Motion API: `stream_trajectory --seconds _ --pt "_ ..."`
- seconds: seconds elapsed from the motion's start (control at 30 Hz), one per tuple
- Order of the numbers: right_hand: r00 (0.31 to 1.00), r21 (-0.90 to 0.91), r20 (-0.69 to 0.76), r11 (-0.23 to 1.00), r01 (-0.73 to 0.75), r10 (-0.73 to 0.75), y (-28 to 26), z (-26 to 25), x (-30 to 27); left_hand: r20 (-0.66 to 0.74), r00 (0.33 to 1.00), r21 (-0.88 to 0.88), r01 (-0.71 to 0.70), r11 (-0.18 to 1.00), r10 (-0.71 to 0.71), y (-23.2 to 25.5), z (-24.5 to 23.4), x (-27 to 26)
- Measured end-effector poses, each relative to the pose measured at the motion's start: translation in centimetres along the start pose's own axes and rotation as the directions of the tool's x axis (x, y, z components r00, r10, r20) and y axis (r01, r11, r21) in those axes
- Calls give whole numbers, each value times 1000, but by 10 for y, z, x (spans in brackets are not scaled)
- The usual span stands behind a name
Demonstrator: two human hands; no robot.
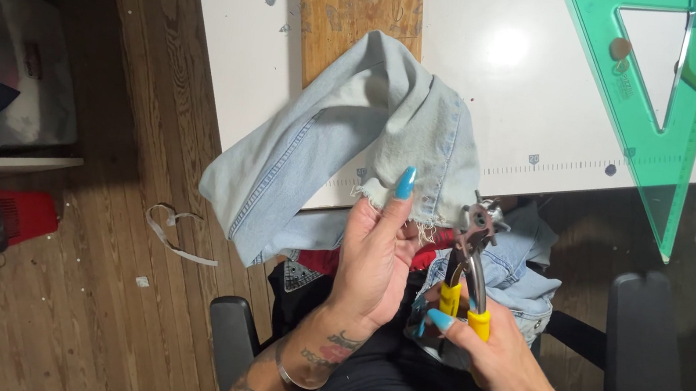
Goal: Punching holes and attaching metal hardware to denim clothing using a rotary punch and a manual press
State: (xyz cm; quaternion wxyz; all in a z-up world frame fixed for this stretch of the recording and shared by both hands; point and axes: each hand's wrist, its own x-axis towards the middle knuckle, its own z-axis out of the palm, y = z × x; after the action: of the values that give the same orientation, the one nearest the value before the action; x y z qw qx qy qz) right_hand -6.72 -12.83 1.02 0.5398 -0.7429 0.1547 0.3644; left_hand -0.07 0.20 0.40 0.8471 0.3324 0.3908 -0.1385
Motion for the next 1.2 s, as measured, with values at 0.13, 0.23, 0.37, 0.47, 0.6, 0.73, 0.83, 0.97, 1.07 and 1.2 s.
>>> stream_trajectory --seconds 0.13,0.23,0.37,0.47,0.6,0.73,0.83,0.97,1.07,1.2 --pt "1000 0 -9 1000 30 -30 4 1 2 31 1000 -32 -3 999 4 -3 -2 2" --pt "1000 -56 -6 998 23 -24 5 1 3 42 999 -20 -2 1000 3 -4 -3 2" --pt "998 -23 -14 998 56 -56 10 3 6 115 993 -117 6 993 7 1 4 -3" --pt "999 -27 -18 999 30 -30 17 4 7 129 992 -183 22 983 1 1 5 -4" --pt "1000 45 -21 999 -14 15 12 5 5 189 981 -167 -12 986 45 -4 3 -1" --pt "1000 53 -5 999 12 -11 17 5 6 262 962 -153 -32 988 72 -5 2 -1" --pt "1000 -17 -12 1000 -5 5 14 3 6 150 989 -183 30 983 -3 -3 5 -2" --pt "999 -37 -22 999 -30 30 7 4 4 188 981 -173 -7 985 40 -2 6 -4" --pt "999 -49 -33 998 -35 33 7 4 5 174 984 -173 4 985 27 -2 6 -3" --pt "997 -56 -46 996 -70 68 6 4 4 132 991 -208 48 977 -21 1 9 -5"
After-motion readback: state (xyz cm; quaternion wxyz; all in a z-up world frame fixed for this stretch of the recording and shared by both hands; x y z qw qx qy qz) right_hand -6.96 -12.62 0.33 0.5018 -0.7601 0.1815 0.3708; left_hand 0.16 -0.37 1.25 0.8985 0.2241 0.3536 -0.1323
